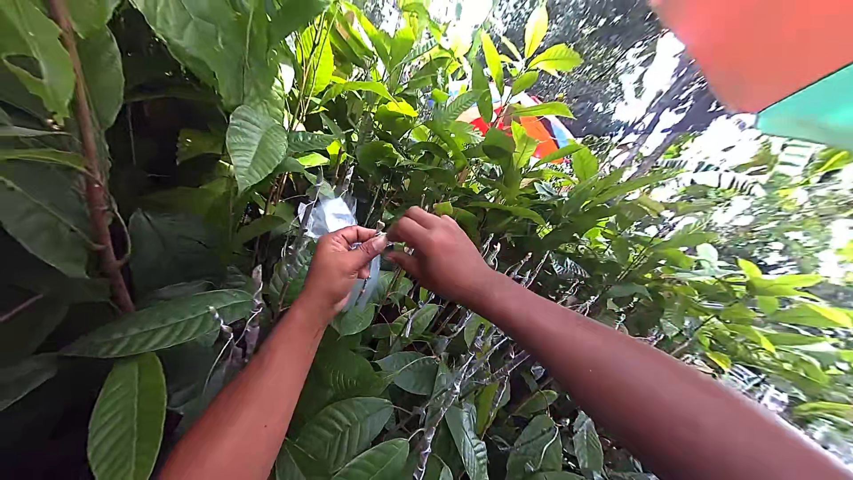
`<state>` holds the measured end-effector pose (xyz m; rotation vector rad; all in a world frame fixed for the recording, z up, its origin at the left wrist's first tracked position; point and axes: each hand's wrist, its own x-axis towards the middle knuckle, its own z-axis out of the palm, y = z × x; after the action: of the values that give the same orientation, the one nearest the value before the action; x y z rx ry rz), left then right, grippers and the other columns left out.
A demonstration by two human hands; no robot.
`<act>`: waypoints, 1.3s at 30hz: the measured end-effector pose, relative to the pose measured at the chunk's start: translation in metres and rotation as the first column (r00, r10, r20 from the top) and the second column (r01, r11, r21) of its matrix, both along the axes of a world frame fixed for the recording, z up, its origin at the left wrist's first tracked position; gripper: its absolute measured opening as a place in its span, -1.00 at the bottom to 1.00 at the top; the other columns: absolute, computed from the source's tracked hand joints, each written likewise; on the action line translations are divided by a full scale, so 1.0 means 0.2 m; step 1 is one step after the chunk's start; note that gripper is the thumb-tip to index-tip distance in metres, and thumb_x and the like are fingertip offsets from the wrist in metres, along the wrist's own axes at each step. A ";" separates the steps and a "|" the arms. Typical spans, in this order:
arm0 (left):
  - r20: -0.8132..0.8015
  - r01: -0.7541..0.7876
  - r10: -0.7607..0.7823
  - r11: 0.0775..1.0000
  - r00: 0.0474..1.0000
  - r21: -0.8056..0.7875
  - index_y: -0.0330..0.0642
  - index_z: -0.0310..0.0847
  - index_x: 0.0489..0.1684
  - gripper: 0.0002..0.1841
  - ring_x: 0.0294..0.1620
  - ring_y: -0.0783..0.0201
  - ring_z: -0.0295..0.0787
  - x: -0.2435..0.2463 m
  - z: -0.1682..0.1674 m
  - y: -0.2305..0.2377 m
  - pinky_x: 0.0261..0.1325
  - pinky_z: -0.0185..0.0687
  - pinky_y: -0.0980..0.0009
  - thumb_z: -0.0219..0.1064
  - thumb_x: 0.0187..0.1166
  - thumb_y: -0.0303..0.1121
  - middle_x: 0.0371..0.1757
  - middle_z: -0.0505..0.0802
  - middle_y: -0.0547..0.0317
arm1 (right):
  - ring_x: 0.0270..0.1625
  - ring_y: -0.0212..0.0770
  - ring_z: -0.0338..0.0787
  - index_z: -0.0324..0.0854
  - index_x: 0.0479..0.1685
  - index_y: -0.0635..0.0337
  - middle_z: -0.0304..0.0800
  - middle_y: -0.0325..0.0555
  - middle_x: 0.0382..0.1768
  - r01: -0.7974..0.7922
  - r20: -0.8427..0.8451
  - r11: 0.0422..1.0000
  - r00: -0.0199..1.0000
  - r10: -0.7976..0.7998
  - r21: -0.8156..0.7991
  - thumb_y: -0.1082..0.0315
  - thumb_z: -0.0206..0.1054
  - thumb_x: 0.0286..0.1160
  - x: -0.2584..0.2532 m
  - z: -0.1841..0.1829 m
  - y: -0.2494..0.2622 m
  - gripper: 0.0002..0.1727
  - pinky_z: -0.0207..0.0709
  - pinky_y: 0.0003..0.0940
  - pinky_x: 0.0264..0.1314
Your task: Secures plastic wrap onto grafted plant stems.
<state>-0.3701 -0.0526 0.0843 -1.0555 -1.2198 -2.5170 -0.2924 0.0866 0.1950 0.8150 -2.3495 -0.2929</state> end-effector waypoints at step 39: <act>0.017 -0.231 0.233 0.971 0.972 -0.065 -0.27 0.67 -0.13 -0.88 -0.55 0.39 0.80 0.03 0.04 -0.03 -0.38 0.82 0.44 0.47 0.49 -0.56 -0.38 0.87 0.18 | -0.29 -0.15 0.74 0.77 -0.33 0.24 0.76 -0.07 -0.38 0.014 0.507 0.997 0.861 -0.049 0.072 0.32 0.27 0.52 0.19 -0.01 -0.16 -0.78 0.56 -0.08 -0.23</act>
<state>-0.3651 -0.0577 0.0921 -0.8413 -1.3510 -2.3341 -0.2538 0.0549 0.1938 0.9807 -2.8623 -0.1828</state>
